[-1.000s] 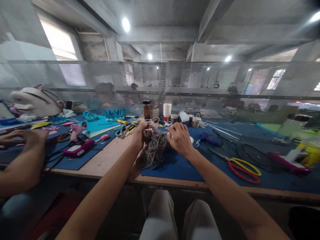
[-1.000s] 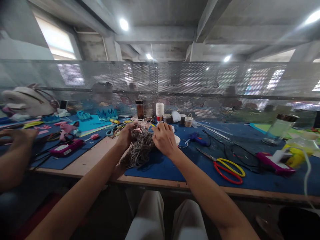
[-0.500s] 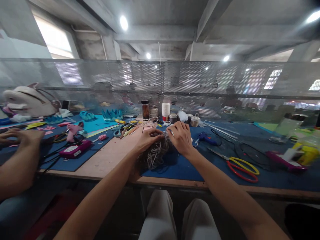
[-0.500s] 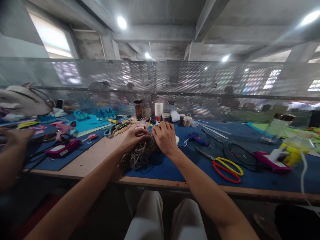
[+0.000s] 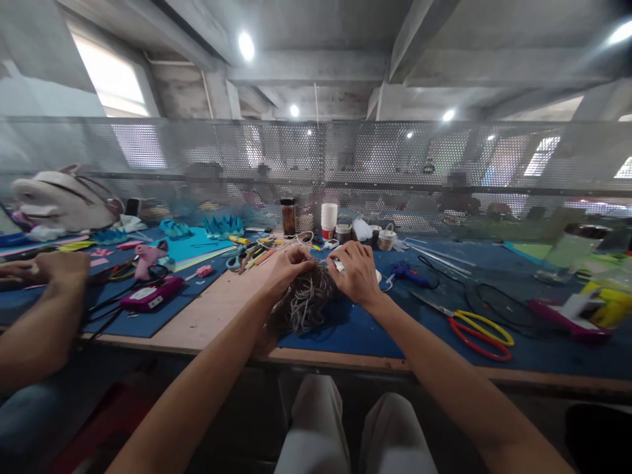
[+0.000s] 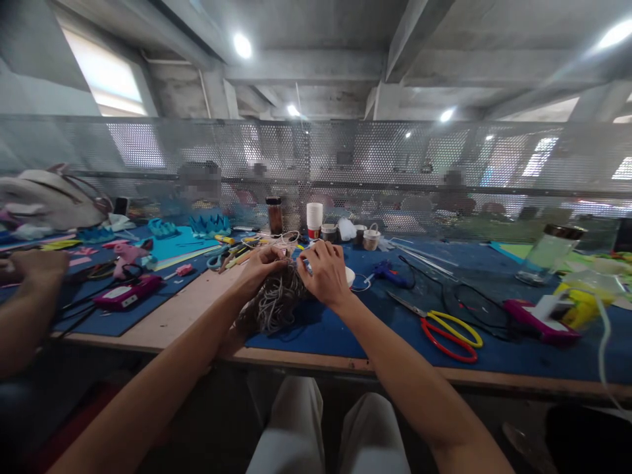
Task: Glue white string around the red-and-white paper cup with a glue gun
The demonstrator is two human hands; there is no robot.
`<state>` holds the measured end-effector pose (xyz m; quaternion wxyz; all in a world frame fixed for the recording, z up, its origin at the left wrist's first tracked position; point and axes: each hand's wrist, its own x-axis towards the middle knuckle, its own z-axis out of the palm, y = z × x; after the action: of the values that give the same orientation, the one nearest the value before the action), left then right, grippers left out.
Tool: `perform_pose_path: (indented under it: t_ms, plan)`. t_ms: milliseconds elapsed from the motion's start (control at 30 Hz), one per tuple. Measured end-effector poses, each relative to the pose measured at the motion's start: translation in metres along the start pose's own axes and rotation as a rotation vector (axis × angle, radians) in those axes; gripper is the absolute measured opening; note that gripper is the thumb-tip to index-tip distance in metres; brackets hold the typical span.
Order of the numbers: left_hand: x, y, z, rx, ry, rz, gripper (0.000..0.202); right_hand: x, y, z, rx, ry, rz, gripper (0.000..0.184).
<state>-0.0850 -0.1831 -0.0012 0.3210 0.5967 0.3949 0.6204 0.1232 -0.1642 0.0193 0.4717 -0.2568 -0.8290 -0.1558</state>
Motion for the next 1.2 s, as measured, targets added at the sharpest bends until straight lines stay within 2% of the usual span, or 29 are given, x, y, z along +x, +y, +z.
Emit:
perform_pose_path:
  t_ms: [133, 267, 367, 467, 633, 867, 1067, 1200]
  plan:
    - [-0.004, 0.005, 0.001, -0.062, -0.043, 0.0, 0.03, -0.002, -0.002, 0.004, 0.021, -0.063, -0.035, 0.027]
    - [-0.006, 0.009, 0.002, -0.148, -0.087, -0.062, 0.035, -0.004, -0.001, 0.008, 0.009, -0.089, -0.044, 0.013]
    - [-0.006, 0.011, 0.002, -0.183, -0.101, -0.052, 0.029, -0.003, 0.001, 0.008, -0.003, -0.067, -0.017, 0.011]
    - [-0.007, 0.014, 0.004, -0.136, -0.138, -0.04, 0.024, -0.002, 0.003, 0.006, -0.007, -0.05, 0.01, 0.01]
    - [-0.008, 0.015, 0.008, 0.043, -0.166, -0.146, 0.023, -0.001, 0.003, 0.005, 0.005, -0.015, 0.028, 0.009]
    - [-0.004, 0.008, 0.002, 0.053, -0.029, -0.135, 0.023, -0.002, -0.002, 0.0, 0.042, -0.001, 0.007, 0.013]
    - [-0.001, 0.004, -0.001, 0.075, 0.026, -0.076, 0.022, -0.001, 0.001, 0.001, -0.017, 0.016, 0.027, 0.024]
    - [-0.001, 0.004, 0.0, 0.032, 0.065, -0.069, 0.023, -0.001, 0.004, 0.002, -0.052, 0.015, 0.03, 0.017]
